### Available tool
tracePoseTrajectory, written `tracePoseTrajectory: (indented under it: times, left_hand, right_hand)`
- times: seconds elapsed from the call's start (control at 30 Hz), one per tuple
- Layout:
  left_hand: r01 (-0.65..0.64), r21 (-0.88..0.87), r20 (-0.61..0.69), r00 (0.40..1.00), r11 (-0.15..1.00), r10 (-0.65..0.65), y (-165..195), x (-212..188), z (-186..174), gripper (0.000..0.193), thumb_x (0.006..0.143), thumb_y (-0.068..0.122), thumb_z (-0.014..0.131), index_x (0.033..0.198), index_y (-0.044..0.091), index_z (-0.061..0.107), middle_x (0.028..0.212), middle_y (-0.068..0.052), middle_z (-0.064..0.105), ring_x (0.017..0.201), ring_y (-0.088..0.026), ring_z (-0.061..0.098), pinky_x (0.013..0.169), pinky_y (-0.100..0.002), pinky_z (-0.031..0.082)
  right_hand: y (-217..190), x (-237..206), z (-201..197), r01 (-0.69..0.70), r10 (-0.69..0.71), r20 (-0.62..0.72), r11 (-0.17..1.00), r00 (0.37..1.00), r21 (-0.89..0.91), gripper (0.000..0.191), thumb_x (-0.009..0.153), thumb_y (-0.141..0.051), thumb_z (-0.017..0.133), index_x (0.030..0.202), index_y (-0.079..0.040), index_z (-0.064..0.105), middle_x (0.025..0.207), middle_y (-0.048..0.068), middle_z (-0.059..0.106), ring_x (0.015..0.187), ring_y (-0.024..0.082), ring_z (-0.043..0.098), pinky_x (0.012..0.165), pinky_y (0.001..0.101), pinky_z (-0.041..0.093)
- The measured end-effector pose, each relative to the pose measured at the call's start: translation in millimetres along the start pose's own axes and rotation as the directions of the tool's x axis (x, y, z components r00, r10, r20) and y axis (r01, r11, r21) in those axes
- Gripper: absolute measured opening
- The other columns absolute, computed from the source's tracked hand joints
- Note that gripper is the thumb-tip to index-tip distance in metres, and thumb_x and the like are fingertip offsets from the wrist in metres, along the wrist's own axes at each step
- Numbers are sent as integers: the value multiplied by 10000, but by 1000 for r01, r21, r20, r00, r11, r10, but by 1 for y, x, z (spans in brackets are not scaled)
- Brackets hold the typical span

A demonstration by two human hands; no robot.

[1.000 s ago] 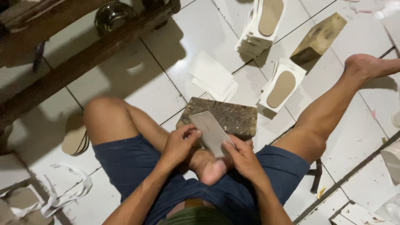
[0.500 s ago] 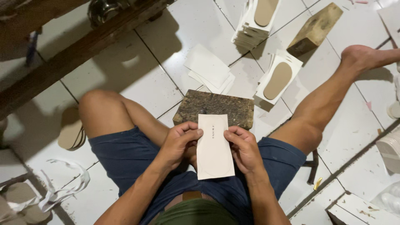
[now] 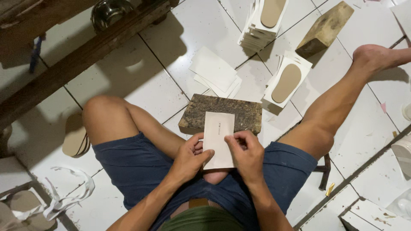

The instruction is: The person sits on the floor and attaches white paper sheets to cardboard shoe insole boards, pressing the paper over the insole and peeling off the excess. They work one insole at a time, setting finished pieces aside and reaching for the next insole and paper sheet.

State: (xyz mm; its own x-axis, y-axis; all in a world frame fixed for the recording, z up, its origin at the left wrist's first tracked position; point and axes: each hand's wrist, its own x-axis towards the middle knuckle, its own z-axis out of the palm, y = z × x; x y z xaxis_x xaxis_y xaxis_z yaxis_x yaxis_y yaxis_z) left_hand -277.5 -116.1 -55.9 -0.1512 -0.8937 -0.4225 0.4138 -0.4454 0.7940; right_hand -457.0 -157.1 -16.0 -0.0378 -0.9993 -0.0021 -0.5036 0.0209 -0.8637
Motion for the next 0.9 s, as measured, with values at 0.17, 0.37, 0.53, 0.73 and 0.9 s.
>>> tracePoseTrajectory:
  times: [0.17, 0.37, 0.53, 0.73, 0.9]
  left_hand:
    - [-36, 37, -37, 999, 999, 37, -4, 0, -4, 494, 905, -12, 675, 1380, -61, 545, 1116, -141, 735, 965, -137, 707, 806, -249, 570]
    - [12, -56, 18, 1000, 998, -11, 7, -13, 0, 531, 907, 6, 686, 1408, -59, 524, 1157, -145, 737, 992, -144, 713, 847, -257, 589]
    - [45, -111, 55, 998, 993, -39, 17, -24, 4, 544, 902, 15, 697, 1411, -63, 524, 1180, -161, 731, 1007, -159, 714, 863, -279, 595]
    - [24, -6, -56, 998, 1000, -24, 21, -11, -9, 379, 938, 124, 686, 1277, -24, 606, 1024, -77, 738, 865, -95, 704, 742, -235, 590]
    - [91, -239, -47, 993, 967, -105, 20, 1, -15, 167, 974, 124, 716, 1046, -22, 681, 810, -26, 689, 653, -58, 580, 574, -203, 457]
  right_hand:
    - [-4, -16, -6, 393, -399, 97, 916, 912, 77, 89, 891, -49, 774, 922, -13, 698, 885, 22, 685, 782, 84, 606, 673, 237, 478]
    - [2, -11, -16, -315, 264, 180, 862, 948, 396, 121, 880, -40, 796, 956, 25, 729, 805, 26, 684, 682, 52, 583, 605, 210, 477]
    - [4, -3, -16, -444, 373, 242, 730, 896, 519, 165, 873, -37, 767, 1004, 43, 707, 829, 41, 707, 707, 56, 619, 640, 204, 504]
    - [10, -8, -7, -489, 363, 330, 700, 871, 521, 163, 901, -26, 745, 1030, 73, 734, 865, 65, 705, 734, 88, 631, 671, 232, 515]
    - [22, -11, -7, -632, 366, 518, 372, 773, 680, 161, 919, -72, 655, 1022, 49, 682, 877, 97, 735, 753, 135, 701, 711, 270, 573]
